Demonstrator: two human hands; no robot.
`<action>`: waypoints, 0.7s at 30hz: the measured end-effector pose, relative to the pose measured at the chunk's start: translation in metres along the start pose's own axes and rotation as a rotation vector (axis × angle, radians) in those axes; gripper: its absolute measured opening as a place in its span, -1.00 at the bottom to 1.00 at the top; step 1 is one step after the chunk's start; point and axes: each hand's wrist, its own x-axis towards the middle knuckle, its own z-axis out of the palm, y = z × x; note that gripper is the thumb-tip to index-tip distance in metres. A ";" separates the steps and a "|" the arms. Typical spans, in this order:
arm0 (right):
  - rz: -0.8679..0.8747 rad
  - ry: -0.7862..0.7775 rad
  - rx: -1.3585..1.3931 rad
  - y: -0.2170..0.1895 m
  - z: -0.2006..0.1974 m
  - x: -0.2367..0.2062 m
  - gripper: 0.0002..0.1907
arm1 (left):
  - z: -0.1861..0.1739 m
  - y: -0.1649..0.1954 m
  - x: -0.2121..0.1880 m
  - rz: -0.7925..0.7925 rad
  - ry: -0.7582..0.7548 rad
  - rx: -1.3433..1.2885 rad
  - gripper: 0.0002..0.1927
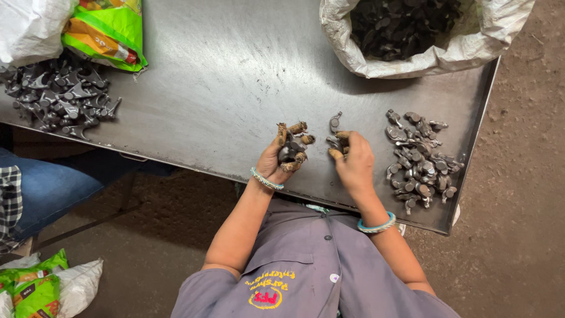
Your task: The person sorts small dark metal parts on a metal table by hand, separating them into piles and transferring some into a white sack. The person repeatedly picks up parts, inspects them, and places them into different piles or the sack.
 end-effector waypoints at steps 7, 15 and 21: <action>0.202 -0.140 1.022 0.048 -0.020 -0.010 -0.55 | -0.001 -0.013 0.002 -0.057 0.095 -0.037 -0.39; 0.220 -0.123 1.153 0.056 -0.033 -0.023 -0.58 | 0.008 -0.021 0.003 -0.125 0.162 0.021 -0.38; 0.219 -0.167 1.168 0.054 -0.040 -0.025 -0.62 | 0.010 -0.021 -0.001 -0.180 0.117 0.157 -0.31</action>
